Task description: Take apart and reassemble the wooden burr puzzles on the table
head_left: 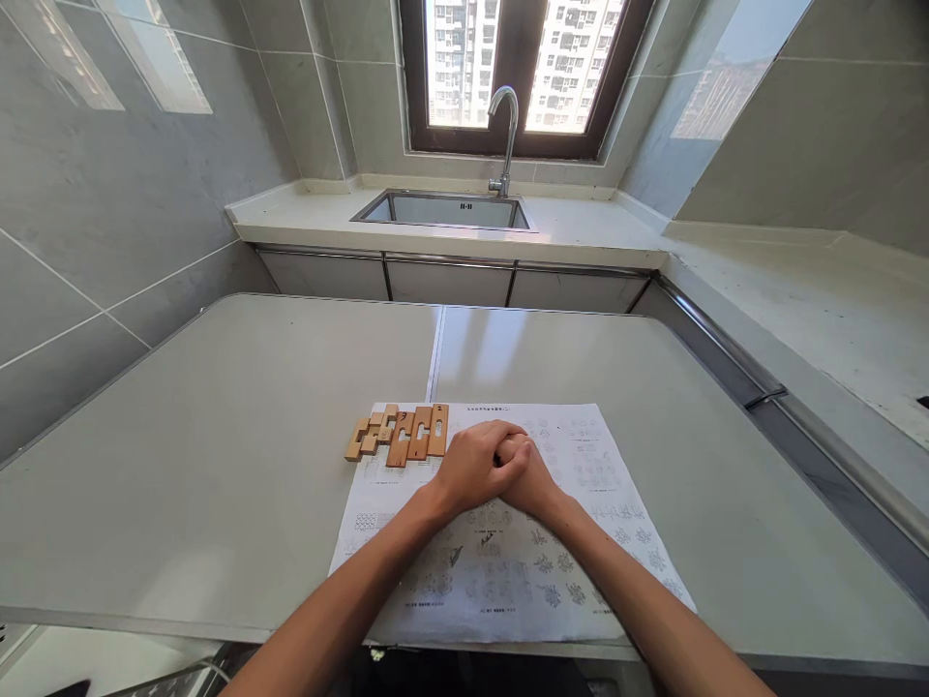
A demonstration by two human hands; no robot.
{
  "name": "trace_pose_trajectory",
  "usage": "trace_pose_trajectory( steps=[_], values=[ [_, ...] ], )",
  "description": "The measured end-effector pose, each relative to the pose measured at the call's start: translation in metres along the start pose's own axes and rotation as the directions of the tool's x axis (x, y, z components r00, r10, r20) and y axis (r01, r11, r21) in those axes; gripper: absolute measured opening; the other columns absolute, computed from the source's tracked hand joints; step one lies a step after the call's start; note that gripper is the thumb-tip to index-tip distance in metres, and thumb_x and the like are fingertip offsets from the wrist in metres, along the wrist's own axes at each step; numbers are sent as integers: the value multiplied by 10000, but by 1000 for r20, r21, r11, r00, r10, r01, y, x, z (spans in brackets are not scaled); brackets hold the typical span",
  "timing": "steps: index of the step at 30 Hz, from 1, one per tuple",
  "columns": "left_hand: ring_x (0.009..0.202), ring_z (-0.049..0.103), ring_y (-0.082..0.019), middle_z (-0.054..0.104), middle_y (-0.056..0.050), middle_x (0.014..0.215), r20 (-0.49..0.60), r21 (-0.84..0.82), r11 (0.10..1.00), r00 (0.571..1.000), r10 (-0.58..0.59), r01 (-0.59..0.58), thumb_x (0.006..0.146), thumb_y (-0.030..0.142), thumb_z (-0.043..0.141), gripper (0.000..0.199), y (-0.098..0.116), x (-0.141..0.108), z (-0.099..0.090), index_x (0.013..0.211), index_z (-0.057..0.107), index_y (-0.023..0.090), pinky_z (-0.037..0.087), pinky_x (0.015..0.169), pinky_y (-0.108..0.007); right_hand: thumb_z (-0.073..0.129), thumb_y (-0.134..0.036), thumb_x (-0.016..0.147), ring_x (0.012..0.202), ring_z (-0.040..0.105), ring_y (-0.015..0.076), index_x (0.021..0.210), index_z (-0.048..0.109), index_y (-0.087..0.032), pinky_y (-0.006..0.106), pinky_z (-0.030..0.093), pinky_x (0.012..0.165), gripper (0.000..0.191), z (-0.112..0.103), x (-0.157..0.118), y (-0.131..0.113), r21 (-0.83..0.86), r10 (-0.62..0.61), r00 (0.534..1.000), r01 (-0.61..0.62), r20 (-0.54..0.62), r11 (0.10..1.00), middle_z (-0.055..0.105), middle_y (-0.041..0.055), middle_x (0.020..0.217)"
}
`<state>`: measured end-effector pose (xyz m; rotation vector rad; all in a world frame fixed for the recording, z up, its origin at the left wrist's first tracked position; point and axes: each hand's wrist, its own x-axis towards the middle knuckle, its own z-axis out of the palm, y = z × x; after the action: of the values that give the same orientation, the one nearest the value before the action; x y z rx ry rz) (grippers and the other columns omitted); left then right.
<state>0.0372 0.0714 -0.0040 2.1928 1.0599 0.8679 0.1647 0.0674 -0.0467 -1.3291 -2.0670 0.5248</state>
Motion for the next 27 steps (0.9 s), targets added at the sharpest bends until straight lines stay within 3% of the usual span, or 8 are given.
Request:
trace_pose_trajectory(
  steps=[19, 23, 27],
  values=[
    [996, 735, -240, 789, -50, 1072, 24, 28, 999, 1000, 17, -18, 956, 319, 571, 214, -1, 2, -4, 1082, 720, 230, 576, 854, -341, 621, -85, 789, 596, 609, 162, 622, 654, -159, 240, 307, 512, 186, -4, 3, -8, -32, 17, 1000, -16, 23, 999, 689, 46, 646],
    [1024, 725, -248, 785, -53, 1101, -9, 147, 987, 997, 71, -69, 949, 317, 598, 198, -7, 1, -23, 1081, 720, 234, 552, 899, -369, 600, -90, 830, 613, 615, 156, 728, 702, -188, 244, 332, 565, 174, -8, 3, -10, -35, 11, 1000, -11, 22, 999, 722, 21, 693],
    [1039, 689, -260, 774, -56, 1003, -156, 331, 944, 986, 60, -5, 1005, 342, 536, 224, -20, -9, -66, 1071, 722, 237, 525, 932, -401, 553, -69, 883, 639, 631, 133, 826, 728, -221, 231, 370, 657, 239, -10, 3, -11, 24, -48, 999, 48, 4, 999, 733, -22, 712]
  ],
)
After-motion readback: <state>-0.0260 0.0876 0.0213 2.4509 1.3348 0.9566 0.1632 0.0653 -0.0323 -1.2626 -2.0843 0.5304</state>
